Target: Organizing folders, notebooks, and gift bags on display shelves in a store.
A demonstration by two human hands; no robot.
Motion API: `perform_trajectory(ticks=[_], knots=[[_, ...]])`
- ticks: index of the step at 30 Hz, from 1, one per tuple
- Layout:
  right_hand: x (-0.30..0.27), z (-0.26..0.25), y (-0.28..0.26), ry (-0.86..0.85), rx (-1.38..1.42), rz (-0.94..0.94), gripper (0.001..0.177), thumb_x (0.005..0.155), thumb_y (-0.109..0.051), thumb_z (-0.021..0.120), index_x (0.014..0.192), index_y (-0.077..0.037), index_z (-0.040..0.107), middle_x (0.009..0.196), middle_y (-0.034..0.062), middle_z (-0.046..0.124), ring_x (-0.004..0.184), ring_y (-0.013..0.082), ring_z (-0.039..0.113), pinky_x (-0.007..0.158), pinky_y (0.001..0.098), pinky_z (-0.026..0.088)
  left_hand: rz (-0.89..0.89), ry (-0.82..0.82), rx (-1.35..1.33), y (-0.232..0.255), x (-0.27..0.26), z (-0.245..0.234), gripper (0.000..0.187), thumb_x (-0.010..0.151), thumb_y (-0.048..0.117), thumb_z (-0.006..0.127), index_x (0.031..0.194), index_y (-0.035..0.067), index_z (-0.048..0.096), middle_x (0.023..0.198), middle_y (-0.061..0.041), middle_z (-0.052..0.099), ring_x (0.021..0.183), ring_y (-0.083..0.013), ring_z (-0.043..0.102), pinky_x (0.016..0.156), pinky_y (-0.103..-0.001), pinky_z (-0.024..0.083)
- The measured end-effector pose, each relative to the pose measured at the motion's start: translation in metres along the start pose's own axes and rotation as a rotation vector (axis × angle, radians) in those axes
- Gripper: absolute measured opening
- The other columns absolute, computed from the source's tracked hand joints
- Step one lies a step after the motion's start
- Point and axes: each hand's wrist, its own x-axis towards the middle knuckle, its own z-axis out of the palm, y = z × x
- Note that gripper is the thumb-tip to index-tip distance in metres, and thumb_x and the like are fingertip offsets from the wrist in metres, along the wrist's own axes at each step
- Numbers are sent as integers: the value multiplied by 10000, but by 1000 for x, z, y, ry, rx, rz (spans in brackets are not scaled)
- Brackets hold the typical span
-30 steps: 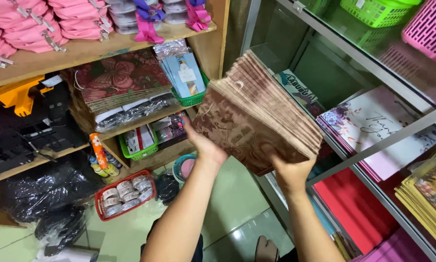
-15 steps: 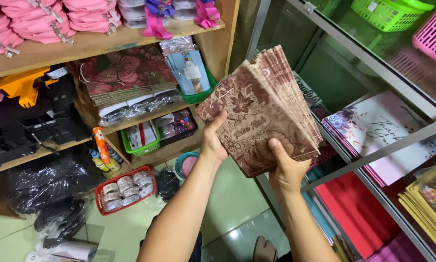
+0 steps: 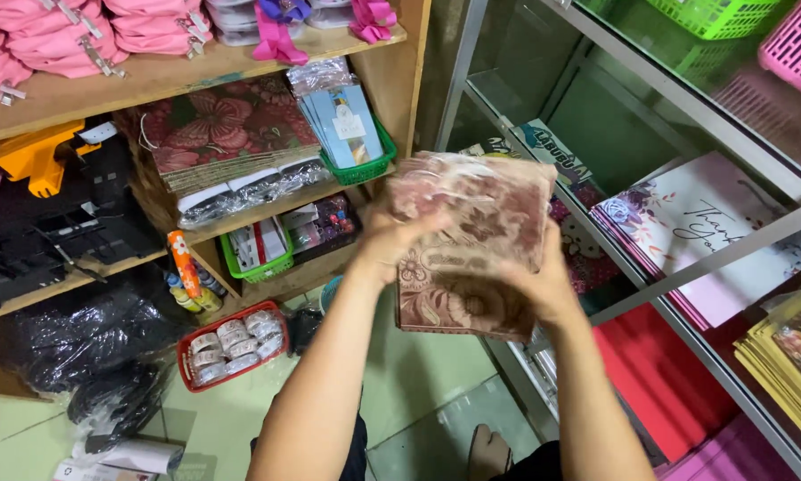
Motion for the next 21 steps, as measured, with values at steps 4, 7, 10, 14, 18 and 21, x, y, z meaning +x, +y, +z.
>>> perform_trajectory(ticks=[4, 7, 10, 14, 18, 21], knots=[[2, 25, -10, 289, -29, 207, 837, 664, -173, 930, 1311, 4, 430, 1188, 152, 674, 1050, 227, 693, 893, 382, 613, 14, -71, -64, 18, -8, 11, 612, 746, 164, 869, 1300, 51, 636, 1227, -121, 711, 1117, -213, 695, 988, -377, 587], [3, 23, -24, 284, 64, 143, 784, 692, -77, 940, 1295, 38, 453, 1175, 140, 681, 1043, 207, 697, 892, 342, 621, 54, -183, -81, 30, -14, 7, 658, 750, 170, 864, 1350, 60, 618, 1273, -110, 706, 1184, -212, 685, 1033, -374, 570], [4, 25, -35, 265, 180, 223, 790, 650, -72, 917, 1296, 4, 469, 1170, 131, 697, 1035, 210, 722, 890, 359, 627, 78, -216, -21, 27, -16, 10, 697, 752, 160, 866, 1387, 76, 592, 1292, -102, 698, 1198, -216, 674, 1049, -377, 547], [4, 12, -17, 192, 280, 261, 688, 752, -155, 867, 1309, -12, 489, 1199, 131, 673, 1056, 216, 693, 917, 373, 602, 5, -71, -78, 23, -10, 12, 678, 731, 98, 863, 1354, 72, 598, 1241, -107, 716, 1121, -232, 698, 986, -395, 569], [2, -16, 17, 161, 551, 209, 733, 973, -550, 674, 1436, -7, 504, 1278, 149, 621, 1177, 244, 625, 1043, 433, 502, 30, 60, -330, 17, -3, -2, 605, 783, 47, 839, 1342, -3, 614, 1226, -138, 715, 1074, -260, 705, 943, -414, 580], [-1, 11, -25, 326, 805, 177, 835, 804, -715, 540, 1338, -79, 452, 1319, 144, 664, 1215, 303, 654, 1015, 553, 484, 71, 142, -505, 26, -6, 3, 589, 815, 80, 831, 1346, -29, 602, 1256, -157, 699, 1103, -279, 696, 975, -430, 573]])
